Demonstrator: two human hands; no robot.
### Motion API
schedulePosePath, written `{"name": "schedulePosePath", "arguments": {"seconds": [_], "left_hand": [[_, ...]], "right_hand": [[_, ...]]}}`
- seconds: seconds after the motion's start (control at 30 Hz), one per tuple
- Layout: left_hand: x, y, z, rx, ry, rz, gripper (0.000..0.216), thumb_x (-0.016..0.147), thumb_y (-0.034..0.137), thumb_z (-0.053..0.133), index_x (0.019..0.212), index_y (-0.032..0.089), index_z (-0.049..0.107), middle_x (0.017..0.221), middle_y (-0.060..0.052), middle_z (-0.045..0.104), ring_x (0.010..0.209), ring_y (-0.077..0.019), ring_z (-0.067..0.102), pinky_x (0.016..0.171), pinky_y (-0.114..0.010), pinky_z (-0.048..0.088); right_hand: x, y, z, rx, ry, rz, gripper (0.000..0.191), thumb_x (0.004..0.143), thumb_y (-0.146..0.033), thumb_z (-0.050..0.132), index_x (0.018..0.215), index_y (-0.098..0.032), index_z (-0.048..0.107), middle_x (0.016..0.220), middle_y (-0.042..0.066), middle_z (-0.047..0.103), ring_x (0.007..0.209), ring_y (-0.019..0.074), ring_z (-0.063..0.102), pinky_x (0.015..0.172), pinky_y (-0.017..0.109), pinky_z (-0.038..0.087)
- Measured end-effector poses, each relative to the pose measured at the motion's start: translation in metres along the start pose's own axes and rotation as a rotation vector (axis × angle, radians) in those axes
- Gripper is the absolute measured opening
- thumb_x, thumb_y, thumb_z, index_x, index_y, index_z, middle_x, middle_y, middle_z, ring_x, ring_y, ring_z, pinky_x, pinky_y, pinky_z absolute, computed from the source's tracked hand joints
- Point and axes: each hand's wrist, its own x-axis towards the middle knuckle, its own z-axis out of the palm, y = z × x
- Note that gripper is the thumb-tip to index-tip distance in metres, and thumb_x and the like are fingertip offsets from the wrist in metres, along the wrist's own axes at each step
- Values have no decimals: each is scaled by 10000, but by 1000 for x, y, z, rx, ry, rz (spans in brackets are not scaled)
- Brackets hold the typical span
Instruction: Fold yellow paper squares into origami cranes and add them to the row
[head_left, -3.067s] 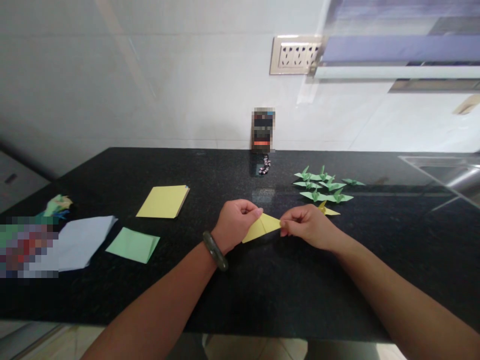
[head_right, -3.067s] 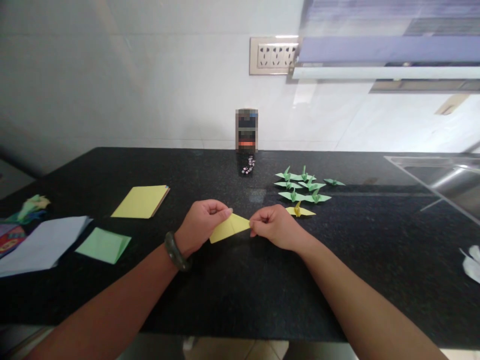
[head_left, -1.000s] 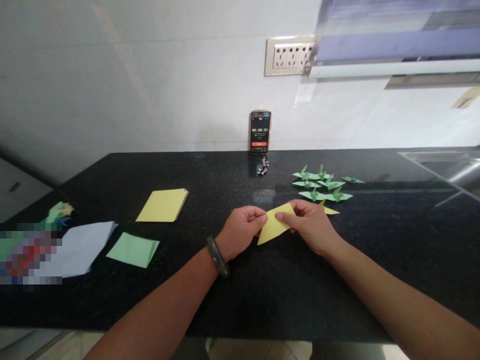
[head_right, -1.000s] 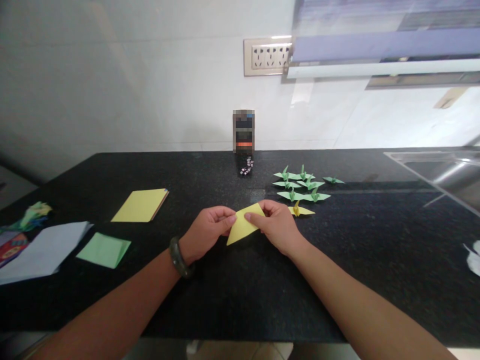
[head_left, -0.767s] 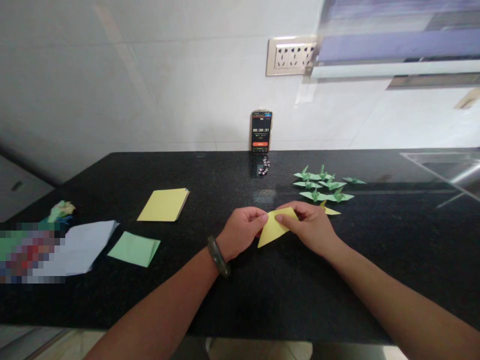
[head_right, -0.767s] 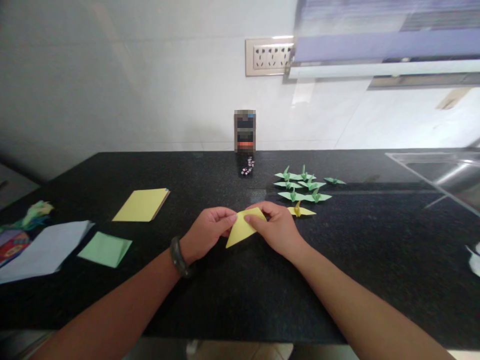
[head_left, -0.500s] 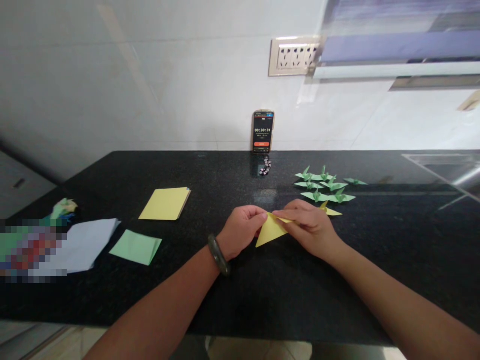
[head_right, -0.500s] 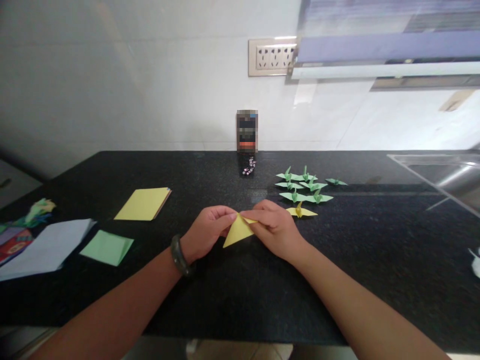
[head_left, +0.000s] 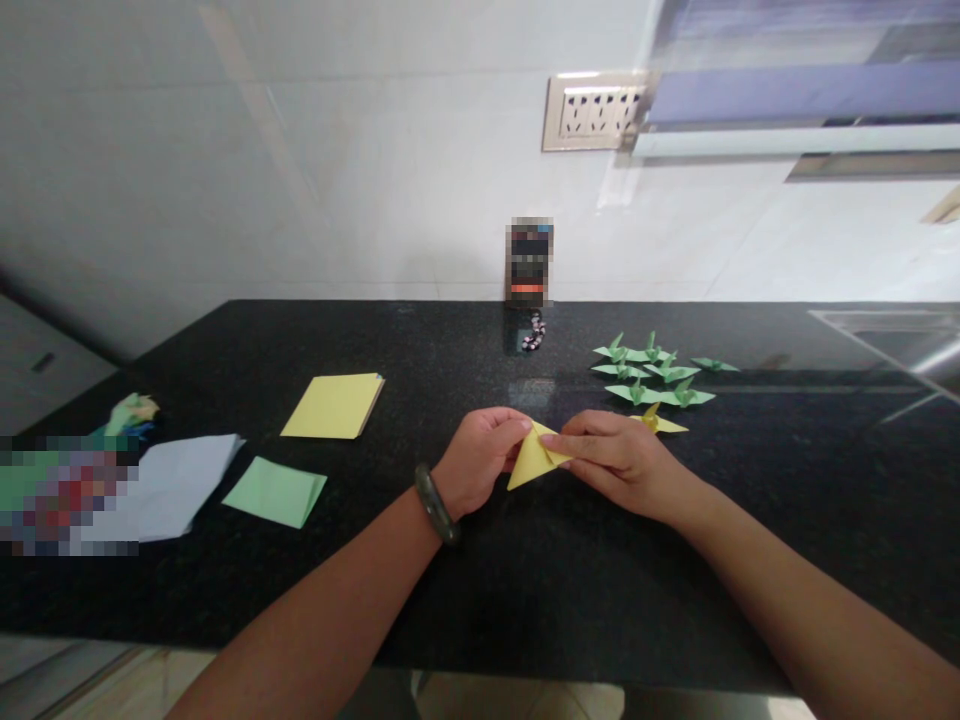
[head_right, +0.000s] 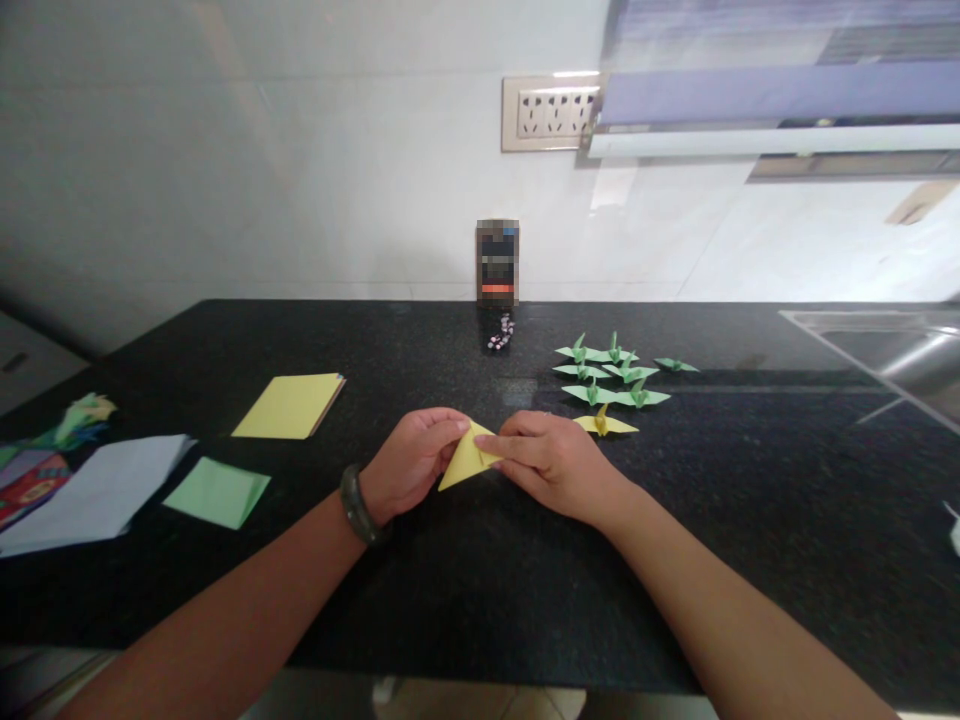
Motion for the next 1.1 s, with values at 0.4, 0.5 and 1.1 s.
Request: {"name": "schedulePosePath", "arguments": {"seconds": [0.4,0.5,1.1], "left_hand": [[3,-3,-4,155,-11,67,155,679,247,606,749,116,654,625,-12,605,529,-80,506,495,-199,370],[2,-2,-4,147,-32,37,168,694,273,606,753,123,653,603,1,590,518,-80,513,503,-204,393],[-1,1,-2,122,-25,34,152,706,241,589,743,117,668,601,-17,614,525,-92,548,509,-207,426]], "right_hand": [[2,-4,3,6,77,89,294,875,-194,448,1124,-204,603,803,49,679,693,130,610,624,247,489],[2,-6,5,-17,120,190,262,870,-201,457,1063,-189,633,893,58,706,762,144,648,686,257,513],[3,-6,2,30,195,94,249,838,-155,483,1020,-207,645,839,62,642,733,128,608,617,236,495]]}}
